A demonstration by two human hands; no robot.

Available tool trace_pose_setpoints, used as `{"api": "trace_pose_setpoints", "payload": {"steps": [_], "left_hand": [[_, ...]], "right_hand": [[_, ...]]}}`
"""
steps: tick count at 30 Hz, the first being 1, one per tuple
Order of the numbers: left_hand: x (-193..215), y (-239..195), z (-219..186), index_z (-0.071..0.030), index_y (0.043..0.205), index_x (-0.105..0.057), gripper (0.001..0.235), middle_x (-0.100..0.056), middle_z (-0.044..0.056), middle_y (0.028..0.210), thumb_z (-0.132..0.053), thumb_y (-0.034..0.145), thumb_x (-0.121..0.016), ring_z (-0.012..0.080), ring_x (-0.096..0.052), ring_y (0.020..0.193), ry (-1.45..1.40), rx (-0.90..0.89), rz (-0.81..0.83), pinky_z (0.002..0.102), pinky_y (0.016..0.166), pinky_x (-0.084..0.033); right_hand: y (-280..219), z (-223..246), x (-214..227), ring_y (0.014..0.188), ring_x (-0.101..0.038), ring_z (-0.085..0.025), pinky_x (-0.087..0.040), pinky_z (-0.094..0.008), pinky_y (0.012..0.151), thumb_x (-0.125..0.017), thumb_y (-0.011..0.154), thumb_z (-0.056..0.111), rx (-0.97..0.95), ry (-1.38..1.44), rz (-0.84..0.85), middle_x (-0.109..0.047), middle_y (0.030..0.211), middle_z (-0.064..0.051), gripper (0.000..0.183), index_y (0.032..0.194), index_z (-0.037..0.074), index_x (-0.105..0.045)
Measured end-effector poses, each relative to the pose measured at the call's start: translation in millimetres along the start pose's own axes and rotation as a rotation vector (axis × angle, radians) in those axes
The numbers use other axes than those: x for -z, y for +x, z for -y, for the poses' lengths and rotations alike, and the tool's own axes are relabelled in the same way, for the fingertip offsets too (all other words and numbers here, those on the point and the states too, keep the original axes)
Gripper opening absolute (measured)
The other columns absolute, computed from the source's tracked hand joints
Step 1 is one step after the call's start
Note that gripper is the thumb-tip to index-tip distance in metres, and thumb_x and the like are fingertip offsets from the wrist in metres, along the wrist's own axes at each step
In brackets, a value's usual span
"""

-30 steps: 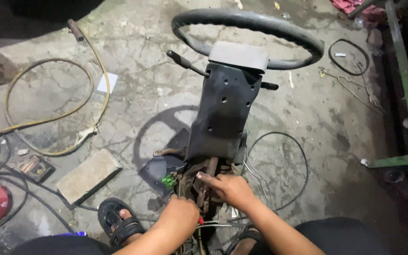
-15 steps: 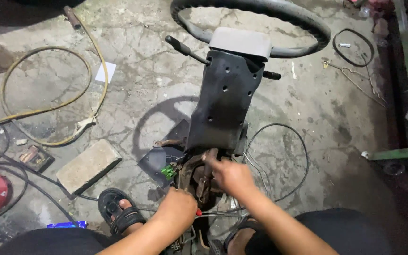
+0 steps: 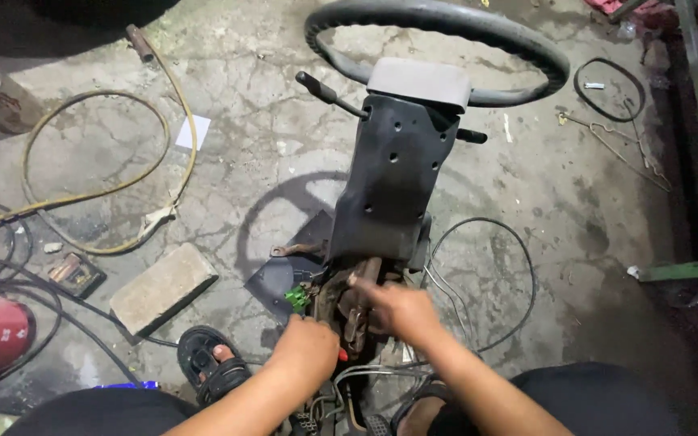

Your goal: The person is working on a piece of machinery, possibly a lawnmower, using a wrench to tighten or loosen bolts. They are also using a red marker to mark a specific part of the machinery.

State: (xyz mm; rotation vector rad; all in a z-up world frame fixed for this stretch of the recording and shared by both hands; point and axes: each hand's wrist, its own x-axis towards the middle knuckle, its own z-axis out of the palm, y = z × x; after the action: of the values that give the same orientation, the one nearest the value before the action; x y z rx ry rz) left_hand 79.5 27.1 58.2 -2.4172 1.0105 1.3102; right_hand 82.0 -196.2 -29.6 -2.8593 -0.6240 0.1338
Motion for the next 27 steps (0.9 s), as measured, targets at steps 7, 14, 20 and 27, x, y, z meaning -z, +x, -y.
{"api": "trace_pose_setpoints", "payload": {"steps": [7,14,20,27], "left_hand": [[-2.3,-2.3,-2.4,-0.011,0.131,-0.064,0.031,-0.066,0.011,0.131,-0.019,0.107,-0.047,0.0319,-0.062,0.117,0.006,-0.044,-0.014,0.051,0.1,-0.044],[1.5,-15.8,-7.4,-0.007,0.131,-0.063,0.029,-0.066,0.014,0.129,-0.019,0.109,-0.05,0.0335,-0.063,0.116,0.05,-0.085,0.07,0.053,0.1,-0.047],[-5.3,-0.7,-3.0,-0.007,0.134,-0.062,0.032,-0.064,0.016,0.132,-0.016,0.107,-0.048,0.0358,-0.061,0.117,0.03,-0.065,0.041,0.055,0.101,-0.045],[-6.9,-1.2,-7.4,-0.006,0.139,-0.058,0.035,-0.061,0.017,0.136,-0.016,0.109,-0.044,0.0361,-0.06,0.119,0.09,-0.053,0.061,0.054,0.1,-0.046]], "right_hand": [[-1.8,-3.4,1.5,0.053,-0.058,-0.015,-0.055,-0.027,0.045,-0.054,0.099,0.006,0.01,0.028,0.072,-0.064,0.074,0.0,0.076,0.155,0.053,-0.032],[-7.9,-12.4,3.2,0.061,-0.051,-0.024,-0.039,-0.04,0.05,-0.057,0.094,0.006,-0.032,0.081,0.031,-0.056,0.082,-0.003,0.079,0.156,0.051,-0.035],[-0.8,-30.2,-3.9,0.055,-0.05,-0.023,-0.039,-0.038,0.042,-0.052,0.102,0.019,0.016,0.014,-0.025,-0.049,0.074,-0.001,0.067,0.155,0.055,-0.033],[-12.2,-10.9,8.7,0.054,-0.045,-0.015,-0.036,-0.032,0.044,-0.052,0.103,0.015,0.101,0.087,0.042,-0.047,0.066,0.004,0.064,0.152,0.054,-0.04]]}}
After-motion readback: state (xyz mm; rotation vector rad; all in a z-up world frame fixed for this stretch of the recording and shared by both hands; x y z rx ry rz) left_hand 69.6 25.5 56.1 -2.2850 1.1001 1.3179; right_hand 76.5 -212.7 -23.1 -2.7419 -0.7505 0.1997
